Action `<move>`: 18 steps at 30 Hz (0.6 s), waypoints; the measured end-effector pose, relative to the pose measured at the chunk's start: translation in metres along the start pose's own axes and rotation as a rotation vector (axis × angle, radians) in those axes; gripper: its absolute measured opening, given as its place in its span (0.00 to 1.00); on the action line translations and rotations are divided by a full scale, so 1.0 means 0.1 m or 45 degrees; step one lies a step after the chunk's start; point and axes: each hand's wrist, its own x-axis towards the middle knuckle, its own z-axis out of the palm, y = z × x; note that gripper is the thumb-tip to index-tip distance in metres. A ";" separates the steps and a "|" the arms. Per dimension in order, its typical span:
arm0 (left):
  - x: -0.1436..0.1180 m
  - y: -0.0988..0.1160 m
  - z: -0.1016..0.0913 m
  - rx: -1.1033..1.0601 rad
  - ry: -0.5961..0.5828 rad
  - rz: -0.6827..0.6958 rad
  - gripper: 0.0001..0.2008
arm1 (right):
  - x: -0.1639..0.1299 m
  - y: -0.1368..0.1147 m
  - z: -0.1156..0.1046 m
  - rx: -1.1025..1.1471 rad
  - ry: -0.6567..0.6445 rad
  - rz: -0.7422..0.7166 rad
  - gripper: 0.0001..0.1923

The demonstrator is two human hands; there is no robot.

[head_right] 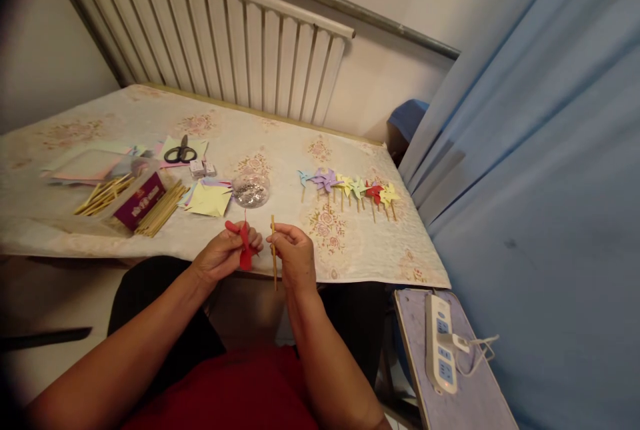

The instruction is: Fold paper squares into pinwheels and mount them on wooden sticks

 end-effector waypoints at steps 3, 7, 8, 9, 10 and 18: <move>-0.02 0.03 0.18 0.005 -0.053 0.016 0.16 | -0.05 -0.03 0.03 0.000 -0.017 -0.002 0.13; -0.02 0.07 0.33 -0.002 -0.059 0.044 0.16 | -0.14 -0.07 0.09 0.018 -0.042 -0.002 0.10; -0.02 0.08 0.35 -0.008 -0.058 0.048 0.17 | -0.16 -0.08 0.10 0.015 -0.052 -0.003 0.09; -0.02 0.08 0.37 -0.013 -0.058 0.048 0.17 | -0.17 -0.09 0.11 0.008 -0.063 -0.002 0.09; -0.02 0.08 0.37 -0.017 -0.058 0.046 0.17 | -0.19 -0.09 0.12 0.001 -0.073 0.001 0.08; -0.04 0.08 0.33 -0.008 -0.078 0.055 0.15 | -0.26 -0.09 0.17 -0.038 -0.111 -0.008 0.08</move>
